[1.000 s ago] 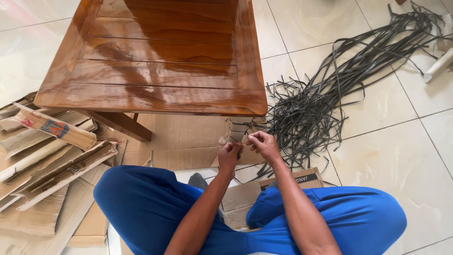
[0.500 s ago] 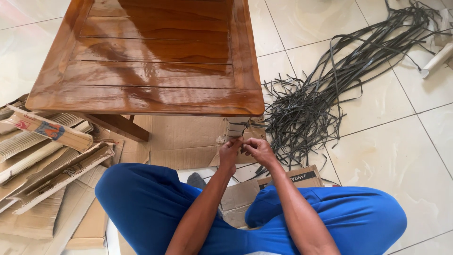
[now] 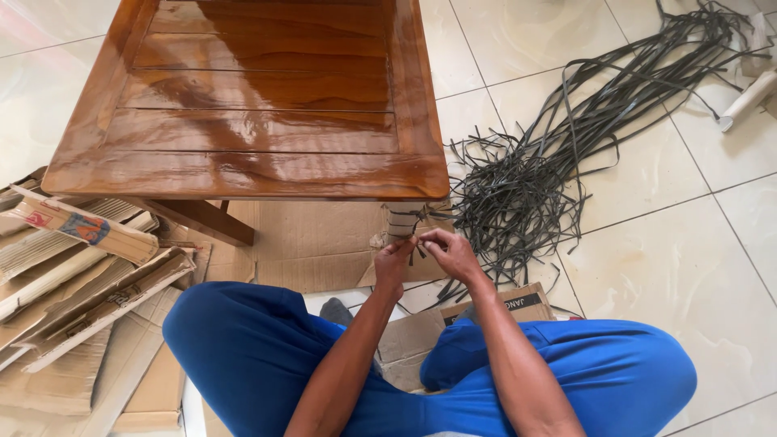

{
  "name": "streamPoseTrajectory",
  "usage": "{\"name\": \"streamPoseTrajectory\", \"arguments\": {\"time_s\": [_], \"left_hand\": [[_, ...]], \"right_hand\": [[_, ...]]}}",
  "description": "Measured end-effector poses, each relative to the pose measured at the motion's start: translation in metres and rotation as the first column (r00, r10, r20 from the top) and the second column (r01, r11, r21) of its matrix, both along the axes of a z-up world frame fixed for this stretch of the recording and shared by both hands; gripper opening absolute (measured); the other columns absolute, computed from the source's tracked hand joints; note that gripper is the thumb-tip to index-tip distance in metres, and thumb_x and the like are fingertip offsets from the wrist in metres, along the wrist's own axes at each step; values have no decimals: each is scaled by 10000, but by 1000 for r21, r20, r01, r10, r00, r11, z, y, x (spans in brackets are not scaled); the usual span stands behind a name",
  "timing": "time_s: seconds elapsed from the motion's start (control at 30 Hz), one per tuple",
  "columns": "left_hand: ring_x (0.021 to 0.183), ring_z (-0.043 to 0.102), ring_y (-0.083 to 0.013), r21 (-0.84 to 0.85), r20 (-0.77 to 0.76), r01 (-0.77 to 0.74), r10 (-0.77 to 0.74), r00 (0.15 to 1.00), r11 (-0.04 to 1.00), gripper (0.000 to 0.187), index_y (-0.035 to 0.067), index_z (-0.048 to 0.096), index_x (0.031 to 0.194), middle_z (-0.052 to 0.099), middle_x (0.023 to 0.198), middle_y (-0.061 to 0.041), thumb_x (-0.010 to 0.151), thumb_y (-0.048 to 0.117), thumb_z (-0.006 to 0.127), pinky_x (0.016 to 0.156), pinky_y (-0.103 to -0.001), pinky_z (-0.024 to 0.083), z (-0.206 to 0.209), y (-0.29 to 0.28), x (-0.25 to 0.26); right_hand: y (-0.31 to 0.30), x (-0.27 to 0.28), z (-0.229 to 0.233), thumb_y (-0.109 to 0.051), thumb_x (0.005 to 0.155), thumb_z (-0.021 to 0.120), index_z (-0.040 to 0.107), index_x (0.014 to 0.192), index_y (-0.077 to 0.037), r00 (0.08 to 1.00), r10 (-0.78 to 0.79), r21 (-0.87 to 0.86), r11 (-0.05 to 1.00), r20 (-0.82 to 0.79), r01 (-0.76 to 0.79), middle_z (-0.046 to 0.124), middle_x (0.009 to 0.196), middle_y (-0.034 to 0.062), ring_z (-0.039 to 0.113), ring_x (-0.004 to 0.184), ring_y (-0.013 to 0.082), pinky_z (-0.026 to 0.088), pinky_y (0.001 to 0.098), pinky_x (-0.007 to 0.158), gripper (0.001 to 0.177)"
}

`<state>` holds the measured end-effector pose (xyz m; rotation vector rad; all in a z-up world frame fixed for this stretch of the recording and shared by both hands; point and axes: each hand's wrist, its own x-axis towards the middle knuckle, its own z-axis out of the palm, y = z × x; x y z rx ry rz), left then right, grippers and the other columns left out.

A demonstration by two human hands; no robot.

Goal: The person wraps the legs of a wooden table with protective cardboard and plastic strips.

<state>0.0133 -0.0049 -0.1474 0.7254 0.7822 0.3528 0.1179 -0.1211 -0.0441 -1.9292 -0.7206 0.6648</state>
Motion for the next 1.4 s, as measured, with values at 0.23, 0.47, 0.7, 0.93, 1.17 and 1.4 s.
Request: {"name": "streamPoseTrajectory", "arguments": {"time_s": [0.23, 0.47, 0.7, 0.93, 1.17, 1.4], "left_hand": [[812, 632, -80, -5, -30, 4, -4, 1000, 1000, 151, 47, 772, 979, 737, 894, 11, 889, 167, 790, 746, -237, 478, -7, 1, 1], [822, 652, -86, 3, -19, -1, 1, 1000, 1000, 160, 30, 781, 987, 754, 900, -3, 887, 155, 783, 763, -240, 490, -6, 1, 1], [799, 638, -81, 29, 49, -52, 50, 998, 998, 153, 18, 777, 998, 755, 887, -7, 903, 95, 684, 728, -225, 470, -4, -6, -5], [740, 600, -73, 138, 63, -60, 52, 997, 989, 133, 5, 777, 1015, 722, 861, -8, 913, 19, 693, 669, -215, 463, 13, -8, -6], [665, 571, -87, 145, 27, -72, 69, 997, 987, 135, -7, 738, 1014, 710, 807, -38, 882, 17, 726, 592, -231, 420, 12, -8, -7], [657, 585, -91, 47, 87, -18, 14, 996, 999, 130, -4, 759, 1018, 719, 825, -40, 921, 72, 715, 578, -228, 440, 22, -9, -7]], "right_hand": [[11, -12, 21, -145, 849, 795, 644, 1092, -33, 993, 41, 29, 999, -115, -38, 750, 971, 59, 745, 887, 132, 597, 297, 773, 308], [15, -15, 12, -107, 863, 784, 668, 1009, -18, 995, -29, 35, 999, 95, 26, 790, 886, 86, 779, 797, 151, 621, 300, 712, 206], [14, -15, 34, -85, 904, 731, 733, 1055, -53, 987, 24, 97, 994, 159, -40, 792, 896, 75, 788, 814, 156, 624, 299, 698, 155], [13, -11, 33, -101, 877, 764, 764, 991, -68, 937, 50, 110, 990, 345, -93, 771, 982, 89, 760, 846, 243, 604, 333, 706, 119], [10, -8, 32, -115, 869, 778, 765, 997, -48, 941, 68, 70, 993, 330, -96, 772, 934, 113, 762, 814, 243, 593, 339, 702, 145], [5, -2, 13, -129, 975, 634, 671, 1103, 5, 996, 38, 47, 998, -79, -34, 770, 843, 53, 717, 707, 106, 591, 271, 652, 189]]}}
